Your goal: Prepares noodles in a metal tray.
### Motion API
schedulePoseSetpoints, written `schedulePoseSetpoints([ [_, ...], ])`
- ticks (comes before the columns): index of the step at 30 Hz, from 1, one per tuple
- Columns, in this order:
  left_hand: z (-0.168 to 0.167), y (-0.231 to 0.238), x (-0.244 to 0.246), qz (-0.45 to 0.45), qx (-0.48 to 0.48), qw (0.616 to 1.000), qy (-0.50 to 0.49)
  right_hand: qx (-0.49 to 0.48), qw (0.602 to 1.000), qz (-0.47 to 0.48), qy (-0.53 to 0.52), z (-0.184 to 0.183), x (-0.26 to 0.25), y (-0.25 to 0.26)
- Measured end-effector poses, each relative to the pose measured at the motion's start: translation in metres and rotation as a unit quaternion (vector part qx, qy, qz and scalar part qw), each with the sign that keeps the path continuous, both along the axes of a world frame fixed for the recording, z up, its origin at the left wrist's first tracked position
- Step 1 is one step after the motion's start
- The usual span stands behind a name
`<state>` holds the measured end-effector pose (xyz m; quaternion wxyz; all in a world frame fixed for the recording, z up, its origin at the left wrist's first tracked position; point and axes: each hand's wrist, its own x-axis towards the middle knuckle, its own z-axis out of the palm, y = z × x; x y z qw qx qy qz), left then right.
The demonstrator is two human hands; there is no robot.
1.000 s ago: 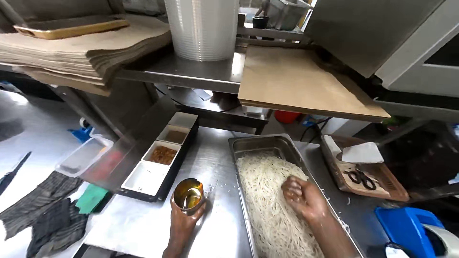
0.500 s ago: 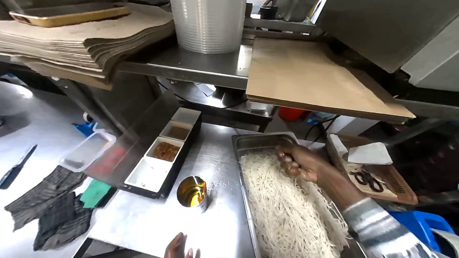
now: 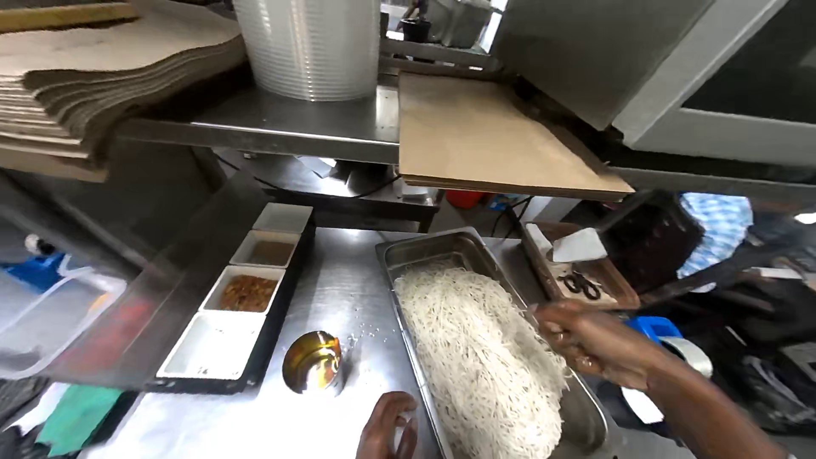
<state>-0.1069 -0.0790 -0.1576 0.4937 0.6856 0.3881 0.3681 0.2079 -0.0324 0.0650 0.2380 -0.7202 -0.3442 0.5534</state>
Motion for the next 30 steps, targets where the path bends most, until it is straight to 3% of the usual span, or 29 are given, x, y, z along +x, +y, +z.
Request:
schedulePoseSetpoints([
  [4,0.006,0.006,0.009,-0.012,0.005,1.0,-0.013,0.039,0.996,-0.042,-0.075,-0.001,0.001,0.022],
  [8,0.01,0.006,0.011,-0.021,-0.001,1.0,0.0,0.145,0.971,-0.059,-0.18,-0.012,0.009,0.068],
  [14,0.014,-0.009,0.024,0.064,0.016,0.998,0.008,0.215,0.945,0.072,-0.238,-0.028,0.036,0.128],
  [17,0.02,-0.015,0.047,0.118,0.012,0.993,0.008,0.188,0.93,0.209,-0.236,-0.014,0.023,0.118],
  [22,0.046,0.01,0.106,0.155,0.012,0.987,0.026,0.171,0.866,0.418,-0.215,0.016,0.016,0.067],
  [26,0.069,0.037,0.144,0.13,-0.045,0.989,0.06,0.212,0.844,0.439,-0.222,0.03,0.034,0.037],
  [30,0.088,0.054,0.166,0.105,-0.119,0.965,0.207,0.196,0.889,0.38,-0.165,-0.003,0.058,0.046],
])
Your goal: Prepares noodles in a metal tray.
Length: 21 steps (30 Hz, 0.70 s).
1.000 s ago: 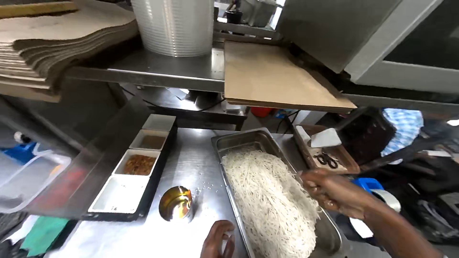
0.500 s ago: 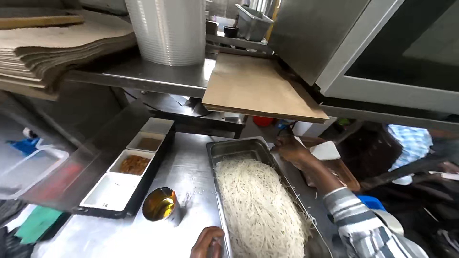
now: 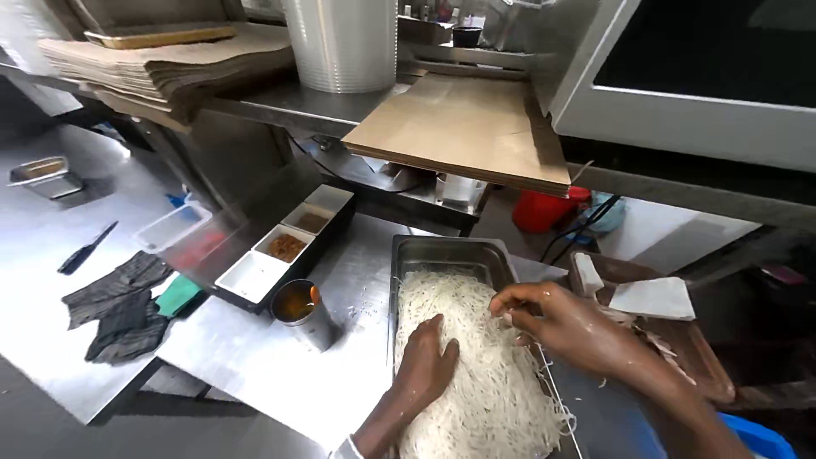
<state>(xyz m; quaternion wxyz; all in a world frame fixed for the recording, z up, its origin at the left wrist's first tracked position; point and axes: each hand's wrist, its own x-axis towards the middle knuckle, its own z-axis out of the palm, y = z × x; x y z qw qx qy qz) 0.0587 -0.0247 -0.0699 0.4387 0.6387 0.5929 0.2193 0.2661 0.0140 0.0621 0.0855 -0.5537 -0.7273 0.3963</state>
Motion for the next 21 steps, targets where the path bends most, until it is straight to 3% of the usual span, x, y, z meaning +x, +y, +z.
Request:
schedulePoseSetpoints([
  [5,0.001,0.03,0.013,-0.039,-0.137,0.982,0.123,-0.086,0.992,-0.072,-0.058,-0.133,0.016,0.019],
  [9,-0.01,0.055,0.018,-0.038,-0.187,0.977,0.092,-0.071,0.988,-0.14,-0.009,-0.174,-0.002,0.016],
  [14,-0.023,0.057,0.01,0.037,-0.178,0.98,-0.082,-0.034,0.983,-0.175,0.049,-0.153,-0.008,0.023],
  [19,0.032,0.069,0.013,0.072,-0.171,0.917,-0.352,0.056,0.954,-0.252,0.153,-0.071,-0.003,0.016],
  [21,0.061,0.081,0.015,0.053,-0.163,0.901,-0.398,0.102,0.938,-0.277,0.18,-0.033,-0.005,0.009],
])
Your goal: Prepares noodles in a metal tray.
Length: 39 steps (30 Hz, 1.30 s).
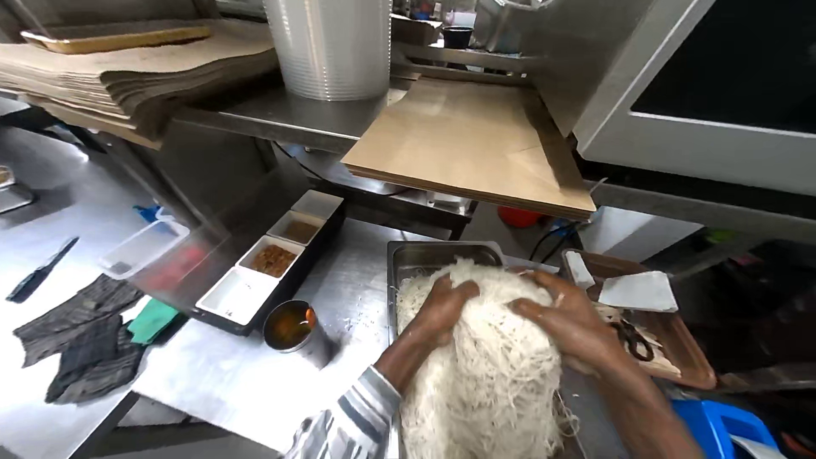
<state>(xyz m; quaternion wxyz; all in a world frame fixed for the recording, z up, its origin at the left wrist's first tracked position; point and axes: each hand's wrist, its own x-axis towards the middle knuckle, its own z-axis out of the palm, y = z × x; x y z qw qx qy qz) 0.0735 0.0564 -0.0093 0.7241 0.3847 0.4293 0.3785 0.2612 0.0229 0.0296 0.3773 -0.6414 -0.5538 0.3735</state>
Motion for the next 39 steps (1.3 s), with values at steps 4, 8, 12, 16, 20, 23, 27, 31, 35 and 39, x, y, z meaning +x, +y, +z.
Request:
schedulePoseSetpoints([
  [4,0.069,0.019,-0.002,-0.034,0.101,0.994,0.036,0.114,0.992,-0.042,-0.041,0.064,-0.007,-0.016],
  [8,0.103,0.042,0.007,-0.017,0.246,0.963,0.111,0.188,0.959,-0.06,-0.203,0.09,-0.016,-0.038],
  [12,0.079,0.075,0.006,-0.057,0.337,0.879,0.333,0.162,0.939,-0.036,-0.3,0.043,-0.012,-0.063],
  [16,0.05,0.088,0.004,-0.175,0.314,0.824,0.439,0.1,0.953,-0.026,-0.284,0.028,-0.016,-0.095],
  [20,0.052,0.092,0.006,-0.152,0.367,0.802,0.445,0.056,0.954,0.001,-0.294,0.02,-0.028,-0.118],
  [23,0.051,0.086,0.007,-0.085,0.38,0.808,0.442,0.056,0.949,-0.029,-0.308,0.004,-0.028,-0.134],
  [27,0.048,0.066,0.013,-0.119,0.334,0.822,0.447,-0.05,0.947,0.025,-0.316,-0.036,-0.029,-0.14],
  [31,0.047,0.062,0.004,-0.13,0.3,0.868,0.374,-0.017,0.955,0.004,-0.295,0.001,-0.016,-0.113],
  [35,0.011,0.064,-0.016,-0.158,0.299,0.857,0.388,-0.053,0.97,-0.008,-0.236,-0.028,-0.01,-0.022],
  [39,-0.065,0.065,-0.02,-0.276,0.221,0.82,0.45,-0.203,0.944,0.052,-0.254,-0.081,-0.036,0.046],
])
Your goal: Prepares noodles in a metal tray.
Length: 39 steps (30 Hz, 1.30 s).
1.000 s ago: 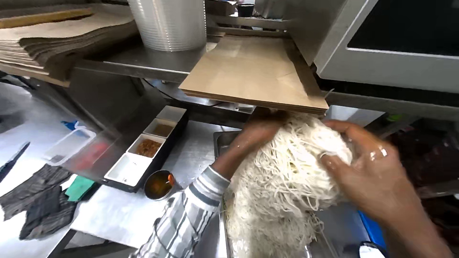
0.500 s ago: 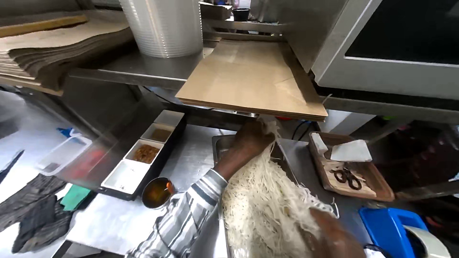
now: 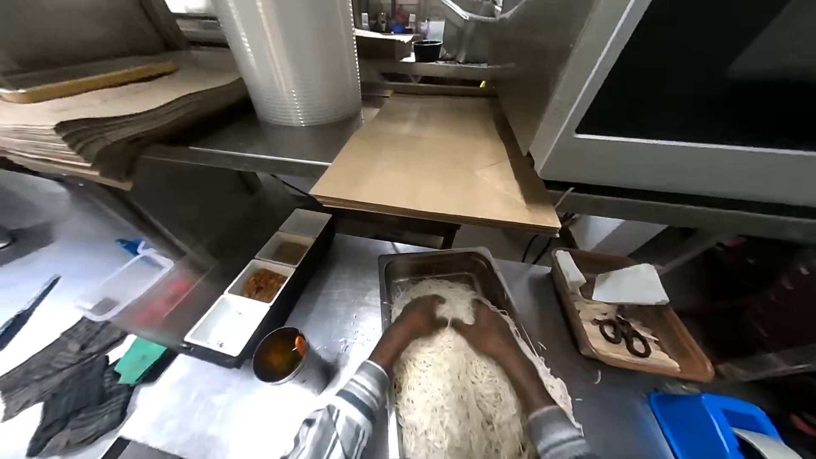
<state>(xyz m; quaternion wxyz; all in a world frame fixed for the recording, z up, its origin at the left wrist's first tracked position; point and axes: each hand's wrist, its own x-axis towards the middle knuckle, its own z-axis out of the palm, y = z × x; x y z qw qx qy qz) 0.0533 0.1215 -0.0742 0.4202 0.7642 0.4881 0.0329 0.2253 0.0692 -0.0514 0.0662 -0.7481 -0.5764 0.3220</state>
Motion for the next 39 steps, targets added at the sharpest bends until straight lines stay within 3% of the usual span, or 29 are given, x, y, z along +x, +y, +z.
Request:
schedulePoseSetpoints([
  [3,-0.013,-0.008,-0.004,0.02,-0.007,1.0,0.004,0.028,0.999,0.013,-0.009,0.007,-0.006,0.007],
  [8,0.037,-0.021,-0.026,0.157,0.041,0.982,-0.094,0.29,0.956,0.027,-0.02,0.097,0.02,-0.014],
  [11,0.044,-0.024,-0.036,0.232,0.061,0.965,-0.107,0.294,0.95,0.075,-0.07,0.1,0.045,-0.021],
  [16,0.031,-0.035,-0.032,0.149,0.05,0.983,-0.093,0.37,0.916,0.046,-0.147,0.098,0.051,-0.051],
  [18,0.041,-0.044,-0.026,0.135,0.056,0.984,-0.103,0.329,0.925,0.065,-0.179,0.101,0.042,-0.058],
  [22,0.075,-0.056,-0.026,0.131,0.096,0.983,-0.081,0.421,0.887,0.027,-0.189,0.112,0.042,-0.072],
  [24,0.079,-0.063,-0.029,0.134,0.105,0.983,-0.072,0.344,0.926,0.058,-0.146,0.104,0.043,-0.073],
  [28,0.075,-0.084,-0.035,0.127,0.073,0.987,-0.062,0.347,0.93,0.04,-0.114,0.092,0.051,-0.067],
  [30,0.06,-0.099,-0.036,0.13,0.001,0.991,-0.022,0.223,0.971,0.045,-0.073,0.084,0.055,-0.061],
  [32,0.033,-0.11,-0.033,0.122,-0.086,0.989,0.017,0.056,0.997,0.059,-0.019,0.052,0.066,-0.043],
  [34,0.003,-0.118,-0.025,0.137,-0.153,0.979,0.002,-0.031,0.997,0.052,0.037,0.004,0.072,-0.035],
  [36,-0.015,-0.121,-0.019,0.18,-0.17,0.968,-0.033,-0.052,0.994,0.015,0.097,-0.031,0.066,-0.038],
  [39,-0.029,-0.124,-0.016,0.249,-0.195,0.942,-0.11,-0.045,0.977,-0.022,0.209,-0.038,0.052,-0.05],
])
